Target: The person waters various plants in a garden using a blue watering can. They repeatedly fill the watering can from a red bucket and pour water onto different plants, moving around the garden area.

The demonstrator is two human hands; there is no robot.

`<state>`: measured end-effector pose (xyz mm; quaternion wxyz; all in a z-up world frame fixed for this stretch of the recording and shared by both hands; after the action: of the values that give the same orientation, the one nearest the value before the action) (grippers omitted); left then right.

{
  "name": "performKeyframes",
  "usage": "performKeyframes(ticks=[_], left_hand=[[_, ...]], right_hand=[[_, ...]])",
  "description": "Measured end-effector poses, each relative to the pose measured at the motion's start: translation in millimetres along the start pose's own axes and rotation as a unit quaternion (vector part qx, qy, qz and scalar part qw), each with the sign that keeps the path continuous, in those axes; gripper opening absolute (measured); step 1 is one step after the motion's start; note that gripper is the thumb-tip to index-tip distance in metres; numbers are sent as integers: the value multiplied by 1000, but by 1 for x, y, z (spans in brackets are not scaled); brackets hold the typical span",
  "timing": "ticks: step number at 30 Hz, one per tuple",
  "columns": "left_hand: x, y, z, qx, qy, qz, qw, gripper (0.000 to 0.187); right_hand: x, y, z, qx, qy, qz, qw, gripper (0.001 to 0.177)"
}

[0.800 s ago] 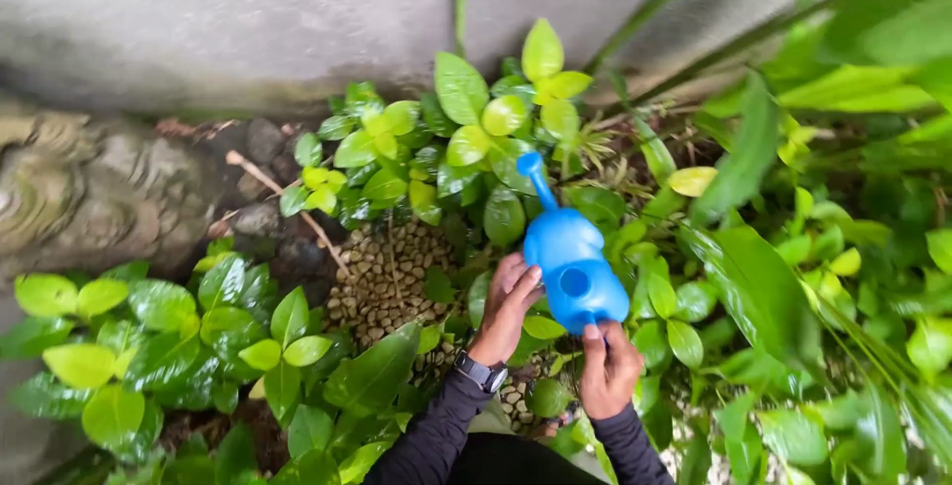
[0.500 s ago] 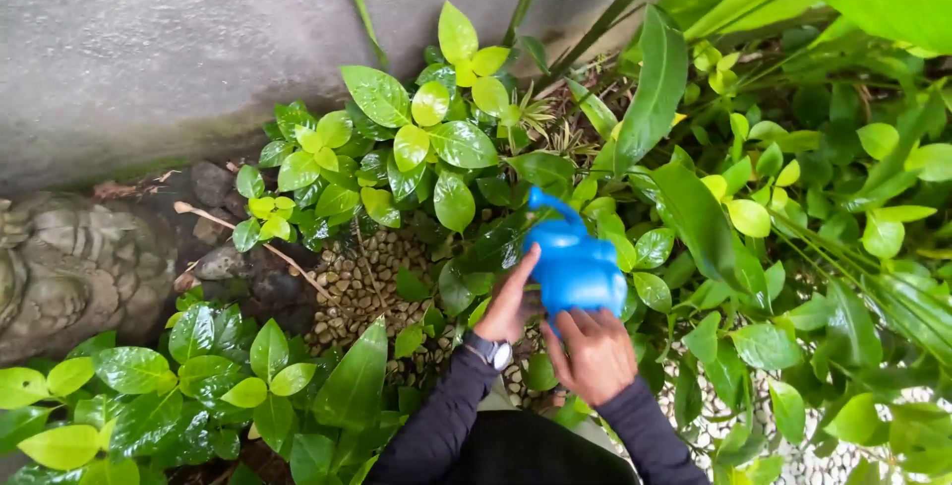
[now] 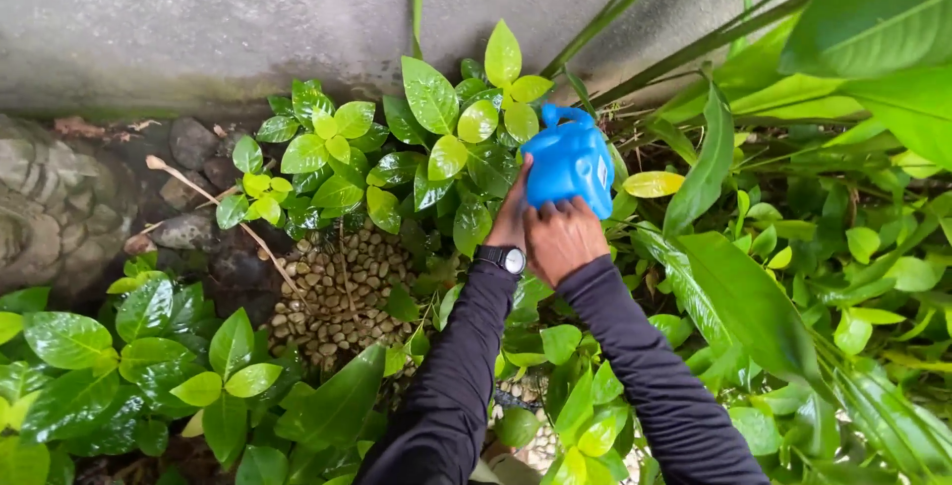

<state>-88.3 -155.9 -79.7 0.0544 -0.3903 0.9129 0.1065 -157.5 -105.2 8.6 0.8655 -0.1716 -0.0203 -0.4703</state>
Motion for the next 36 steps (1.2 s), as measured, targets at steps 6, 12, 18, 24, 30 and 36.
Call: performKeyframes(ticks=[6,12,18,24,30,36], left_hand=[[29,-8,13,-24,21,-43,999,59],[36,-10,-10,59,-47,-105,992,79],[0,-17,-5,200,-140,-113,963,84],[-74,19,-22,310,-208,-68,925,68],[-155,97,-24,386,-243,-27,890,60],[-192,180,-25,516,-215,38,829,54]], right_hand=[[10,-26,-15,-31,22,37,999,22],[11,-42,-30,-48,30,50,997,16],[-8,-16,-23,-2,0,-19,1000,7],[-80,26,62,231,-33,-204,951,30],[-178,66,119,320,-59,-399,857,42],[-270,82,168,316,-110,-523,784,38]])
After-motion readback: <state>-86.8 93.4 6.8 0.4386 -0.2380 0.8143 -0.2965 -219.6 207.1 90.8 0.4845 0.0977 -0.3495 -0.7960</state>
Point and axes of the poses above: each hand's wrist, its own x-axis towards the middle knuckle, its own z-axis out of the back of the hand, y = z × x, the point moved 1 cm from there along x, towards the middle knuckle, and after that the axes turned 1 degree about y, right-handed, at the moved point
